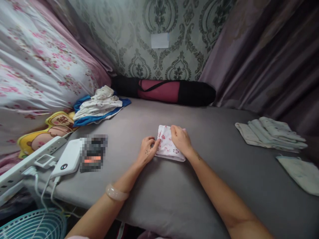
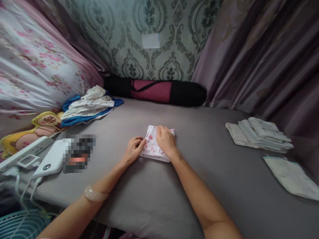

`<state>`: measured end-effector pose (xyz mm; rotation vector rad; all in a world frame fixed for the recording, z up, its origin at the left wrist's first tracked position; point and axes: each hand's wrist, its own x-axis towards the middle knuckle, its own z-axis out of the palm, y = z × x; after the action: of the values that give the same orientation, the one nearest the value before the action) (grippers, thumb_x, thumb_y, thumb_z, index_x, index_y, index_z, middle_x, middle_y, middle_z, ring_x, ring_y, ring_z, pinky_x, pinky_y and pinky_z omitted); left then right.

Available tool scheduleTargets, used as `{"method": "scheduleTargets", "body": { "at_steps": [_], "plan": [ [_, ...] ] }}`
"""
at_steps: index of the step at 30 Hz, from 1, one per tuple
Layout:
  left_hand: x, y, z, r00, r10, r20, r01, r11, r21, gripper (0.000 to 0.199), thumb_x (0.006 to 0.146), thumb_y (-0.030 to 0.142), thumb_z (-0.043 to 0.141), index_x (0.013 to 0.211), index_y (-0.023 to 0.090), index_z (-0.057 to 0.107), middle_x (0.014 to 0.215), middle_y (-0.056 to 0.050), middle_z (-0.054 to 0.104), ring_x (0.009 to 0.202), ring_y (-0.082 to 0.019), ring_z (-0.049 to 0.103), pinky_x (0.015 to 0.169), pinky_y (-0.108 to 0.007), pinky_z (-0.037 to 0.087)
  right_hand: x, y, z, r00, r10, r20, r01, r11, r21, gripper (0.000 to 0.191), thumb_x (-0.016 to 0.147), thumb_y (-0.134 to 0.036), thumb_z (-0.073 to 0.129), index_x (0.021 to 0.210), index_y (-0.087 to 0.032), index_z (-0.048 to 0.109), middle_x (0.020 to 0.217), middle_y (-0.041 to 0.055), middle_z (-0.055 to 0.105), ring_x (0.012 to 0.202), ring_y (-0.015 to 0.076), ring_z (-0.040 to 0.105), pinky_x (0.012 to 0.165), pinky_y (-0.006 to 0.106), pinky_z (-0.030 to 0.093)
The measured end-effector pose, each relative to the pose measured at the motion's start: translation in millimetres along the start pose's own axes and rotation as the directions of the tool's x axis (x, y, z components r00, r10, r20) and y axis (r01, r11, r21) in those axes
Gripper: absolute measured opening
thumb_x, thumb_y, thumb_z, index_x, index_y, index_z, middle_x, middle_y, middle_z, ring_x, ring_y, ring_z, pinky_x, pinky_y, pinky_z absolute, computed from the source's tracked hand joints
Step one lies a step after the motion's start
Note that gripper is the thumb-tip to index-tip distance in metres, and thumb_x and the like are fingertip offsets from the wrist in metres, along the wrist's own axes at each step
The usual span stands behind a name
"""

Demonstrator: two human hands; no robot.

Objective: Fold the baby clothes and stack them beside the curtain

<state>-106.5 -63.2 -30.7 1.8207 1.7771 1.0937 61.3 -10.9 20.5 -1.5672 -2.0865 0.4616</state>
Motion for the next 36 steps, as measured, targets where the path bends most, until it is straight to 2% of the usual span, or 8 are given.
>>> {"method": "scheduleTargets", "body": {
  "at_steps": [2,4,8,13,17,24,28,36],
  "plan": [
    [-3,-1,2.1,1.0,-0.01,-0.016,0.011,1.0,0.02,0.037,0.085,0.047,0.054,0.064,0.018,0.064,0.11,-0.011,0.065,0.112,-0.025,0.055,0.1,-0.041,0.042,-2,15,0,0.995,-0.079,-0.065,0.071,0.99,-0.121,0.05,0.098,-0.034,0.024,0.134,-0.01,0.05,0.139,0.0164,0.05,0.133,0.0255,0.04,0.11,0.041,0.026],
    [-4,-3,4.7,1.0,0.006,-0.014,-0.005,0.999,0.045,0.029,0.083,0.041,0.059,0.065,0.018,0.064,0.111,-0.011,0.064,0.113,-0.025,0.054,0.101,-0.041,0.041,-5,28,8,0.99,-0.141,0.001,0.138,0.965,-0.224,0.056,0.097,-0.036,0.028,0.143,-0.004,0.038,0.15,0.0175,0.035,0.142,0.0273,0.025,0.115,0.043,0.016],
    [-4,-9,8.2,1.0,0.024,0.007,-0.024,0.995,0.101,0.021,0.081,0.029,0.06,0.064,0.018,0.064,0.113,-0.011,0.063,0.113,-0.025,0.054,0.102,-0.041,0.041,-11,41,30,0.979,-0.173,0.11,0.201,0.916,-0.347,0.06,0.098,-0.039,0.027,0.145,-0.002,0.034,0.153,0.0171,0.03,0.143,0.0273,0.021,0.117,0.043,0.006],
    [-3,-9,7.2,1.0,0.018,0.02,-0.02,0.992,0.124,0.021,0.08,0.028,0.059,0.064,0.018,0.065,0.114,-0.011,0.063,0.114,-0.025,0.053,0.103,-0.042,0.041,-9,38,26,0.977,-0.15,0.15,0.195,0.911,-0.362,0.06,0.098,-0.039,0.027,0.145,-0.003,0.034,0.153,0.0165,0.029,0.143,0.0277,0.02,0.117,0.044,0.006],
    [-3,-6,5.1,0.999,-0.009,0.034,0.005,0.993,0.115,0.021,0.081,0.027,0.059,0.064,0.017,0.067,0.116,-0.012,0.063,0.115,-0.026,0.053,0.103,-0.042,0.04,0,20,19,0.972,-0.163,0.17,0.21,0.927,-0.312,0.06,0.098,-0.039,0.024,0.145,-0.003,0.035,0.153,0.0171,0.029,0.143,0.029,0.02,0.116,0.048,0.009],
    [-3,-8,2.1,1.0,-0.008,-0.002,0.008,0.997,0.081,0.011,0.078,0.023,0.057,0.073,0.018,0.065,0.111,-0.01,0.064,0.112,-0.024,0.054,0.102,-0.044,0.04,1,-2,59,0.969,-0.237,0.072,0.248,0.93,-0.271,0.058,0.096,-0.033,0.027,0.144,0.0,0.034,0.151,0.0182,0.034,0.141,0.0265,0.027,0.115,0.04,0.015],
    [-2,-9,1.3,1.0,0.014,-0.026,-0.012,0.999,0.046,0.012,0.074,0.02,0.056,0.085,0.02,0.061,0.104,-0.007,0.066,0.109,-0.023,0.056,0.1,-0.043,0.041,-1,-2,59,0.969,-0.24,0.066,0.249,0.93,-0.269,0.058,0.096,-0.034,0.027,0.144,-0.001,0.035,0.151,0.0178,0.034,0.14,0.0265,0.028,0.115,0.041,0.016],
    [1,-22,1.4,0.992,-0.114,-0.046,0.11,0.991,-0.077,0.023,0.083,0.023,0.042,0.096,0.018,0.061,0.101,-0.008,0.066,0.1,-0.021,0.059,0.094,-0.04,0.046,-48,-17,48,0.956,-0.266,0.123,0.291,0.91,-0.294,0.059,0.099,-0.035,0.024,0.148,-0.003,0.027,0.157,0.0145,0.017,0.146,0.0254,0.01,0.118,0.044,0.007]
  ]
}}
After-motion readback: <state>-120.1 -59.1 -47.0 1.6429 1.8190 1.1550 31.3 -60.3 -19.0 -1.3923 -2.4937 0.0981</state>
